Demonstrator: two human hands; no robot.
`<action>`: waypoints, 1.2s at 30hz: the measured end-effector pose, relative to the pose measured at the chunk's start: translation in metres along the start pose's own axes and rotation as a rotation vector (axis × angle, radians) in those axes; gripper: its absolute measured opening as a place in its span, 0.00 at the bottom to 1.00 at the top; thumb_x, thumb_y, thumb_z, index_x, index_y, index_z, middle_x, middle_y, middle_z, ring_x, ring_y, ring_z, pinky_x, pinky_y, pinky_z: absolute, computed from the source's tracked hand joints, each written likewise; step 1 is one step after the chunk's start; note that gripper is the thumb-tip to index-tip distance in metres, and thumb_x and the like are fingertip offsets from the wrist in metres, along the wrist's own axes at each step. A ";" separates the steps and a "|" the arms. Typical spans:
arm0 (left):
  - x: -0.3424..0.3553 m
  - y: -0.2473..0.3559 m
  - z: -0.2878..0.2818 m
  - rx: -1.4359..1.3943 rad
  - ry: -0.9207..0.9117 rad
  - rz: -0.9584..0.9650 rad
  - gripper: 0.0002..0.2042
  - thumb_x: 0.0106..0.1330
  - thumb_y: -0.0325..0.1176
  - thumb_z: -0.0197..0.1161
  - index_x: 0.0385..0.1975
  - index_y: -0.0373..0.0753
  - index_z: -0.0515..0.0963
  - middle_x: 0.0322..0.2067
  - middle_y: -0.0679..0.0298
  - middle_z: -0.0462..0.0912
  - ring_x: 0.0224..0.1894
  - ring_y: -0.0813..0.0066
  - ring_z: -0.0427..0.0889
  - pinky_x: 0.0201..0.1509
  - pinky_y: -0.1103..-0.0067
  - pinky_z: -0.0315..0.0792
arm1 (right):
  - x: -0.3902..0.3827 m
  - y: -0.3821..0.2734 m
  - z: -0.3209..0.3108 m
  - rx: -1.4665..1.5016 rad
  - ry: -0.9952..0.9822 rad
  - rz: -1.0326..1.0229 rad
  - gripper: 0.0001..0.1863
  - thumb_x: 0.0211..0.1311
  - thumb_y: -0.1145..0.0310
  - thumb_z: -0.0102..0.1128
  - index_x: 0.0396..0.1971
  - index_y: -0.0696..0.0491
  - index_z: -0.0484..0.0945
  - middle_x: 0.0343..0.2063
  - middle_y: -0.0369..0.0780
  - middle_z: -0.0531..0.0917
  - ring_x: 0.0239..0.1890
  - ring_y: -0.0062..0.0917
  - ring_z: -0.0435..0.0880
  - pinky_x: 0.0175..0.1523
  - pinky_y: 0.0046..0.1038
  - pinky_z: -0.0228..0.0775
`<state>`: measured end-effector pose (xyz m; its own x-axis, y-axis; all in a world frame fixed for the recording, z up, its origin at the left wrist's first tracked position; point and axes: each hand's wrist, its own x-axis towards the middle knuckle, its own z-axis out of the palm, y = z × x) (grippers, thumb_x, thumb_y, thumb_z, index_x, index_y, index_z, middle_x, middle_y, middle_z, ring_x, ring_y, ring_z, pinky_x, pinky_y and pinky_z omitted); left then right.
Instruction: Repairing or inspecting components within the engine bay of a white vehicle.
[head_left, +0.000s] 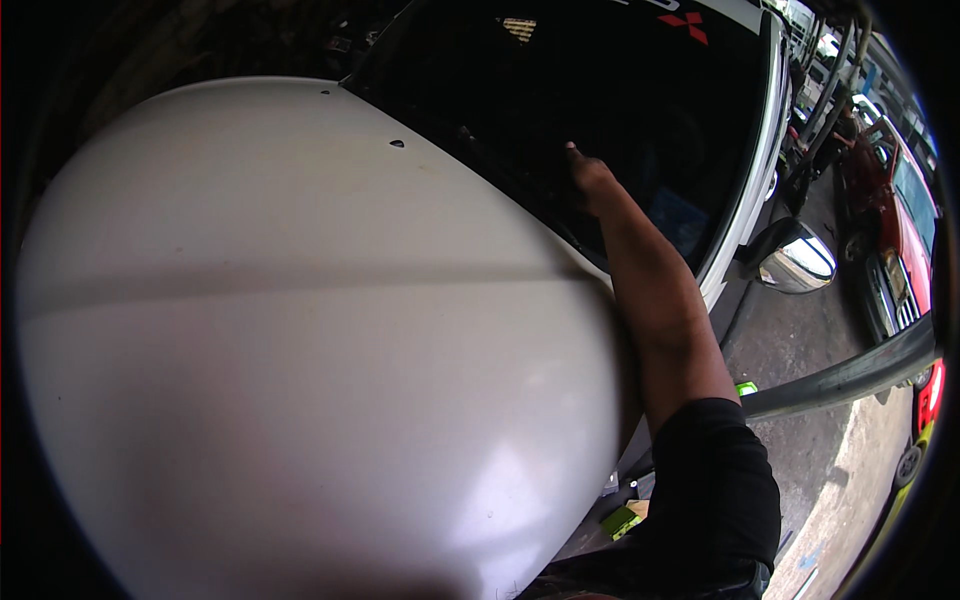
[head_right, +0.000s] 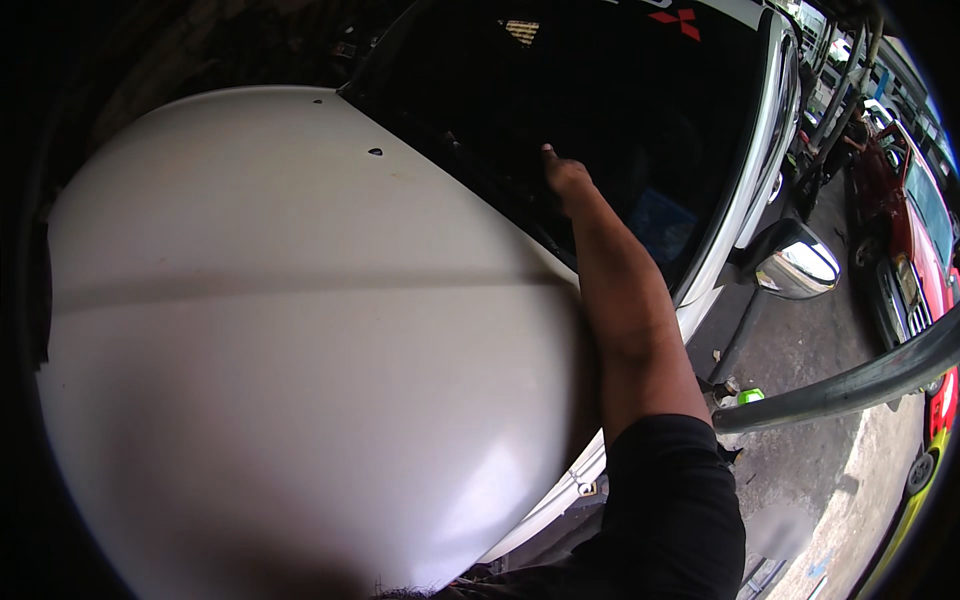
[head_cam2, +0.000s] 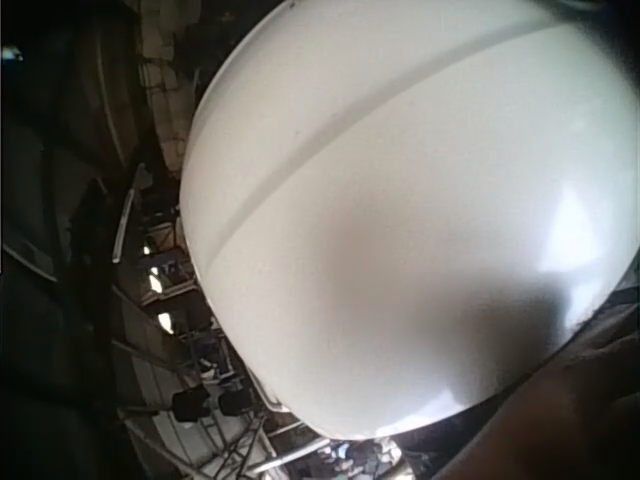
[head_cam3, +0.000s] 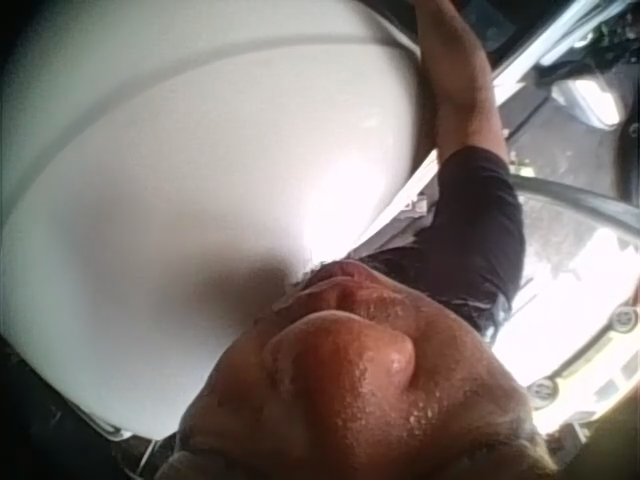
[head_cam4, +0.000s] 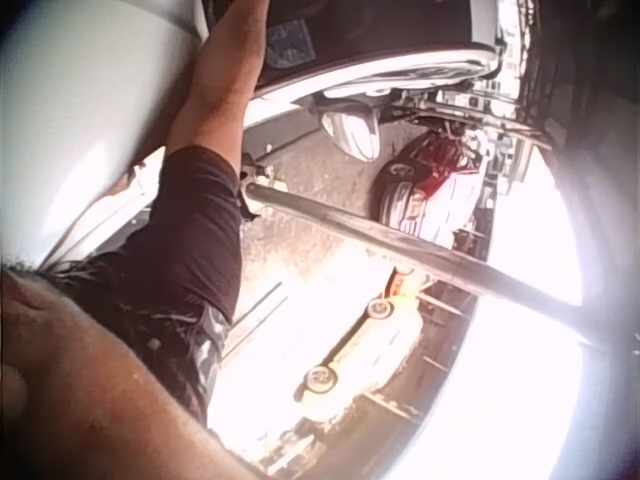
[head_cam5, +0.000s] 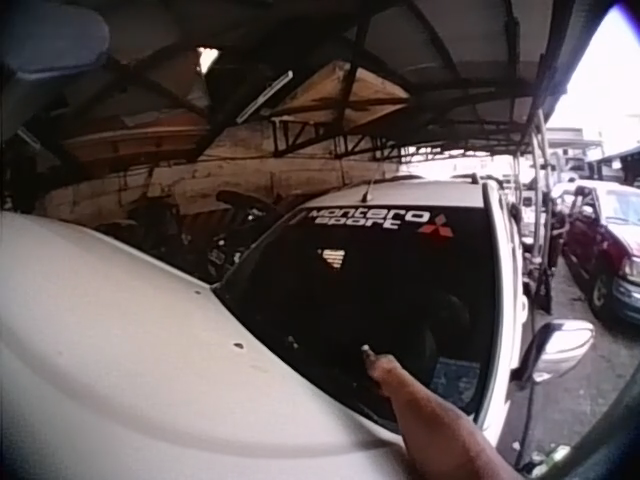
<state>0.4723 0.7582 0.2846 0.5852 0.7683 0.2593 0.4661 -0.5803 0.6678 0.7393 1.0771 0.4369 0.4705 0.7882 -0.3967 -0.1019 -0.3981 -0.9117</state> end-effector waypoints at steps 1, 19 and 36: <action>0.003 0.003 0.001 -0.012 -0.005 0.006 0.19 0.65 0.37 0.63 0.50 0.30 0.72 0.40 0.41 0.77 0.43 0.42 0.77 0.51 0.57 0.70 | 0.000 -0.002 -0.007 -0.169 0.045 0.039 0.42 0.68 0.36 0.45 0.67 0.58 0.61 0.66 0.48 0.67 0.61 0.39 0.74 0.58 0.39 0.75; -0.029 0.017 0.015 -0.061 -0.271 -0.030 0.18 0.65 0.37 0.64 0.48 0.30 0.72 0.38 0.43 0.78 0.40 0.43 0.78 0.48 0.58 0.71 | -0.159 0.037 -0.090 -0.110 0.121 -0.420 0.33 0.70 0.43 0.51 0.51 0.63 0.76 0.35 0.46 0.83 0.42 0.32 0.82 0.46 0.32 0.75; -0.036 0.003 0.017 0.120 -0.009 0.512 0.22 0.57 0.31 0.64 0.51 0.32 0.67 0.63 0.43 0.63 0.67 0.42 0.60 0.69 0.49 0.52 | -0.466 0.337 -0.033 -0.415 0.273 -0.656 0.08 0.61 0.79 0.56 0.40 0.60 0.77 0.35 0.50 0.82 0.36 0.42 0.83 0.43 0.34 0.75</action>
<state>0.4638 0.7242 0.2659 0.7633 0.3762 0.5253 0.1910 -0.9081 0.3727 0.5148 0.5603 0.3176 0.5237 0.8003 0.2920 0.5753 -0.0795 -0.8140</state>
